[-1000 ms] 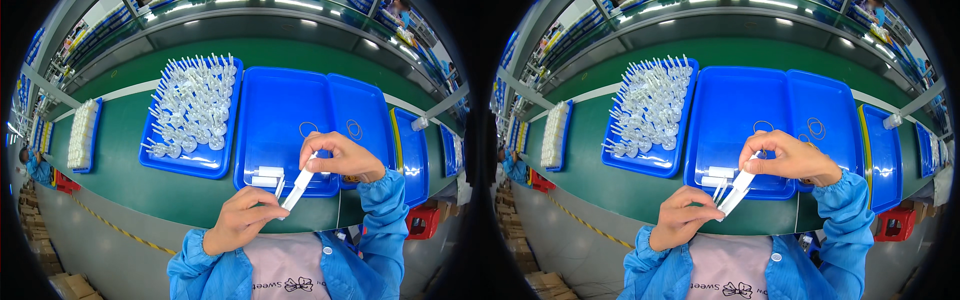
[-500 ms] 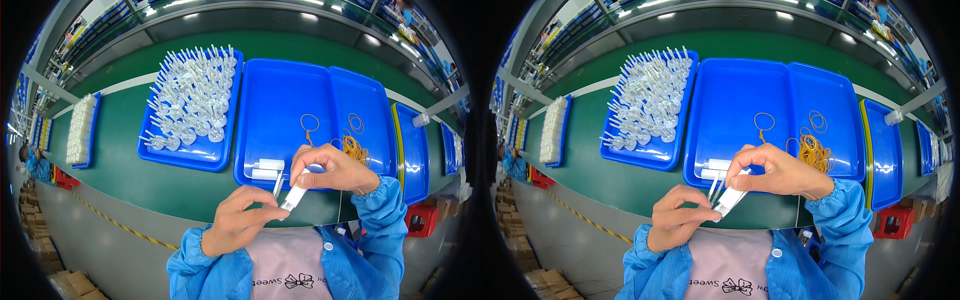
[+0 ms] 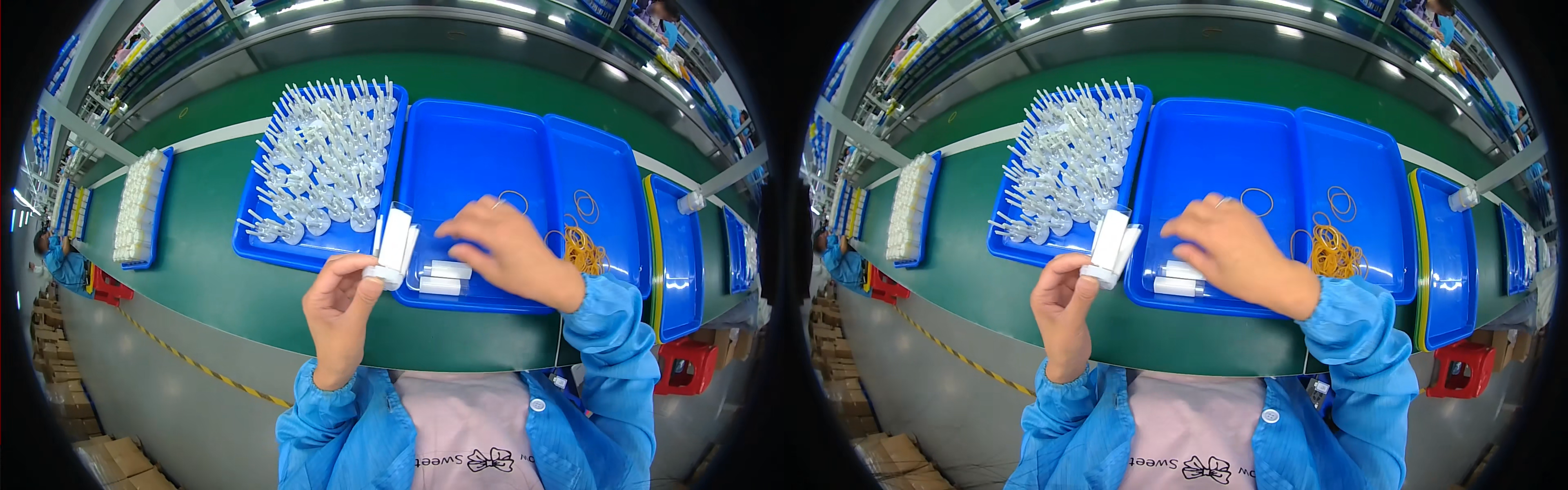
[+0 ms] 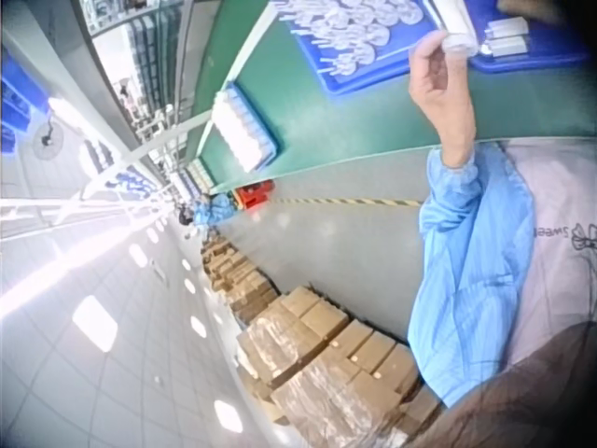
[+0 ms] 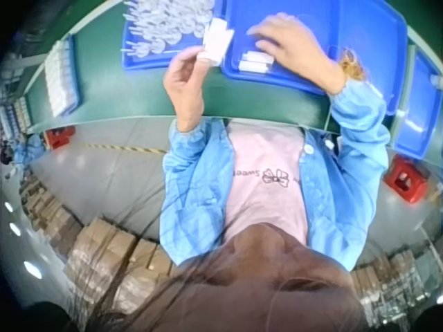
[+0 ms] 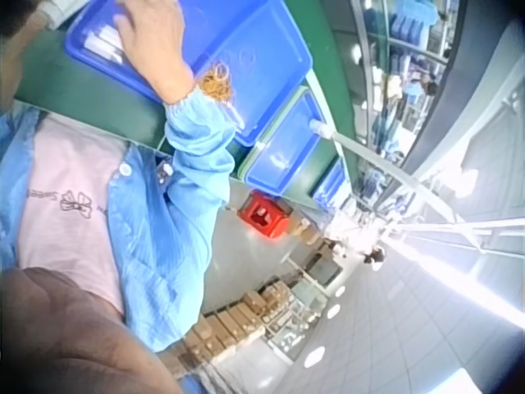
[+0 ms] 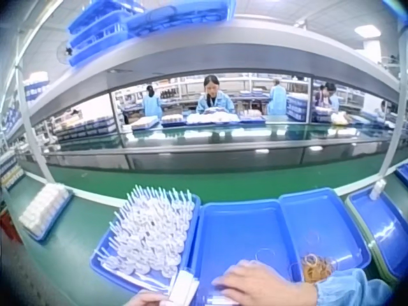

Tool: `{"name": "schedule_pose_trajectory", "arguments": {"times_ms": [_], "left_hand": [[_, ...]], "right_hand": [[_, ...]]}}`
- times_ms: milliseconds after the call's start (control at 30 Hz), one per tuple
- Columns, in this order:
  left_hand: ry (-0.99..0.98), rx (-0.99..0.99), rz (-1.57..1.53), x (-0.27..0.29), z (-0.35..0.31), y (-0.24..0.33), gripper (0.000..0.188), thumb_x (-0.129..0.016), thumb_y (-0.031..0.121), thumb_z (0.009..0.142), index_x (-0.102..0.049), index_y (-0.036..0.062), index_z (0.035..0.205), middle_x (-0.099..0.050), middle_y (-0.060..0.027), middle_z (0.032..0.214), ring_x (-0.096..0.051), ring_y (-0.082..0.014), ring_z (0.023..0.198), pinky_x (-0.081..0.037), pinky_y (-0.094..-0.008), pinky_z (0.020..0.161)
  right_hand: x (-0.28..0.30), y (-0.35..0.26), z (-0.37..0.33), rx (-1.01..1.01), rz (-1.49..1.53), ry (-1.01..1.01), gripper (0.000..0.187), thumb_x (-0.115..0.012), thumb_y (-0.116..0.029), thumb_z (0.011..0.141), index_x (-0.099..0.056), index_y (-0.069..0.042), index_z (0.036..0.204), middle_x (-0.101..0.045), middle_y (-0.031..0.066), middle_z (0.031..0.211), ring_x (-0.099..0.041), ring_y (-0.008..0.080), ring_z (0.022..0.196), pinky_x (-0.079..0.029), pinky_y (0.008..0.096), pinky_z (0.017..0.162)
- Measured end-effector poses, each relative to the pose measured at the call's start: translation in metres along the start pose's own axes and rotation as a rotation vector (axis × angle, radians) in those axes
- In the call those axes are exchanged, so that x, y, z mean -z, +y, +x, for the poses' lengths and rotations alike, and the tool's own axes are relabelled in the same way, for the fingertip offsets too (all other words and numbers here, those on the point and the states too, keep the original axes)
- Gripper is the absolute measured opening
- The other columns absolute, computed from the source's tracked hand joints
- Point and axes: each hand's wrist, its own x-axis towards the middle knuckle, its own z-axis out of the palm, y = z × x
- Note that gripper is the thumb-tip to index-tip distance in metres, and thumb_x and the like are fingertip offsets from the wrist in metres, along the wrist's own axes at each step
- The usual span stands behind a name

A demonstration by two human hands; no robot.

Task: Assembling plastic components and grouping them with rubber bands on a production line.

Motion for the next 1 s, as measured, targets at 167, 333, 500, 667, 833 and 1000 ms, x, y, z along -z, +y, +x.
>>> {"name": "schedule_pose_trajectory", "arguments": {"times_ms": [167, 333, 500, 667, 833, 1000], "left_hand": [[0.056, -0.028, 0.121, 0.01, 0.001, -0.001, 0.02, -0.069, 0.008, 0.089, -0.064, -0.0033, 0.105, -0.058, -0.0064, 0.104, -0.061, -0.0142, 0.094, -0.049, -0.0263, 0.083], [0.073, -0.059, 0.158, 0.009, 0.001, 0.003, 0.02, -0.069, 0.009, 0.088, -0.066, -0.0028, 0.104, -0.059, -0.0065, 0.102, -0.06, -0.014, 0.093, -0.049, -0.0262, 0.082], [0.008, -0.208, 0.367, 0.011, -0.001, 0.0, 0.016, -0.07, 0.003, 0.085, -0.071, 0.0012, 0.1, -0.06, -0.0078, 0.098, -0.059, -0.0152, 0.088, -0.047, -0.0255, 0.076], [-0.125, -0.263, 0.447, 0.0, -0.006, 0.003, 0.013, -0.067, -0.002, 0.084, -0.072, 0.0025, 0.096, -0.06, -0.008, 0.098, -0.057, -0.0159, 0.087, -0.045, -0.0248, 0.075], [-0.174, -0.265, 0.436, -0.015, -0.005, 0.003, 0.015, -0.068, -0.003, 0.082, -0.073, 0.0035, 0.094, -0.061, -0.0066, 0.094, -0.058, -0.0163, 0.084, -0.046, -0.0255, 0.07], [-0.196, -0.251, 0.425, -0.018, -0.004, 0.005, 0.016, -0.067, -0.004, 0.083, -0.073, 0.0035, 0.095, -0.061, -0.007, 0.094, -0.058, -0.0158, 0.083, -0.046, -0.0254, 0.069]], "right_hand": [[-0.033, -0.015, -0.003, 0.136, -0.423, -0.264, 0.04, -0.06, -0.01, 0.079, -0.06, -0.006, 0.12, -0.063, 0.0083, 0.089, -0.061, 0.0243, 0.088, -0.045, 0.0377, 0.075], [-0.05, -0.018, 0.005, 0.21, -0.589, -0.341, 0.037, -0.058, -0.01, 0.079, -0.059, -0.001, 0.115, -0.061, 0.0106, 0.083, -0.062, 0.025, 0.078, -0.047, 0.0352, 0.067], [-0.037, 0.034, 0.012, 0.012, 0.072, 0.235, 0.024, -0.063, -0.005, 0.081, -0.062, -0.005, 0.105, -0.063, 0.0083, 0.083, -0.066, 0.024, 0.079, -0.054, 0.035, 0.072], [0.017, 0.025, 0.025, -0.639, 1.275, 0.303, 0.024, -0.065, -0.017, 0.09, -0.059, -0.006, 0.111, -0.062, 0.0043, 0.096, -0.062, 0.0154, 0.096, -0.054, 0.032, 0.083], [0.018, 0.006, 0.026, -0.584, 1.278, 0.251, 0.036, -0.067, -0.019, 0.089, -0.053, -0.006, 0.12, -0.063, 0.004, 0.095, -0.061, 0.0135, 0.095, -0.048, 0.0311, 0.086], [0.01, 0.002, 0.026, -0.551, 1.264, 0.192, 0.036, -0.068, -0.018, 0.088, -0.054, -0.006, 0.118, -0.062, 0.0031, 0.094, -0.058, 0.0102, 0.093, -0.043, 0.0268, 0.087]]}}
